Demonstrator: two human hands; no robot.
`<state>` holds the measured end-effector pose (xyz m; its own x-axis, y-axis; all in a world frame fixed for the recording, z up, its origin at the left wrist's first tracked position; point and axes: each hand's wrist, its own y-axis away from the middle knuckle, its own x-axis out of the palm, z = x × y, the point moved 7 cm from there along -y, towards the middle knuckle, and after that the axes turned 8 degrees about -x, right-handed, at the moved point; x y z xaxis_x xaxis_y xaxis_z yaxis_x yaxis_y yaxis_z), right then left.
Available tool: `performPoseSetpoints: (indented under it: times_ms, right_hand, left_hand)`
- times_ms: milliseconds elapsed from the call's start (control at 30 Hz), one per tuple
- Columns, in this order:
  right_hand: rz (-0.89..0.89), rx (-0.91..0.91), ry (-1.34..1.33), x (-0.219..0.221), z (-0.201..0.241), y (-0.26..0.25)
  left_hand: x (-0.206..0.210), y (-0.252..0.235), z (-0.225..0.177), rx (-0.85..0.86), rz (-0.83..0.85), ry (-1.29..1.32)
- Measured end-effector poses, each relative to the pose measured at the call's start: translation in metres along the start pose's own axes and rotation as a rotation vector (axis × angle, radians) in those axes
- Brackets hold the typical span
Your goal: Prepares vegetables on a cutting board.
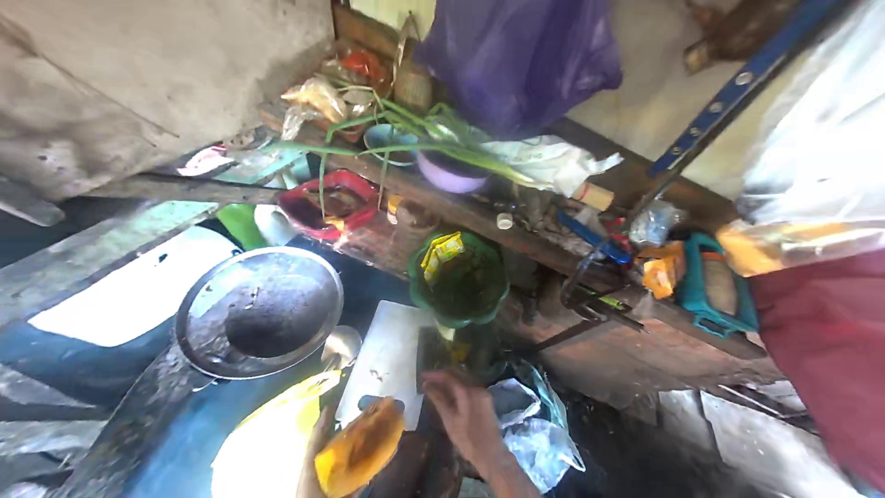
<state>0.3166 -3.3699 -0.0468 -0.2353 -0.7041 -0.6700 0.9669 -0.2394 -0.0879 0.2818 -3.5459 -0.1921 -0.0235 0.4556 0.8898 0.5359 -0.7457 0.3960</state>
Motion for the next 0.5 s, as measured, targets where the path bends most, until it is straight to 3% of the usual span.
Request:
performPoseSetpoints:
  times_ms: [67, 133, 200, 367, 500]
  right_hand:
    - [-0.174, -0.095, 0.004, -0.048, 0.018, 0.000]
    - [-0.285, -0.163, 0.015, -0.084, 0.040, 0.002]
    - [-0.321, -0.229, 0.027, -0.095, 0.056, 0.008]
    - [-0.162, -0.239, 0.085, -0.051, 0.046, 0.011]
    - [0.110, 0.128, 0.113, 0.013, -0.023, 0.004]
  left_hand:
    - [-0.008, 0.014, -0.003, 0.050, 0.142, 0.005]
    - [0.008, 0.037, -0.008, 0.113, -0.098, 0.015]
    - [0.004, 0.048, -0.013, 0.126, -0.164, 0.074]
    - [0.028, 0.060, -0.034, 0.214, -0.239, 0.065]
    - [0.019, 0.063, -0.031, 0.177, -0.313, 0.071]
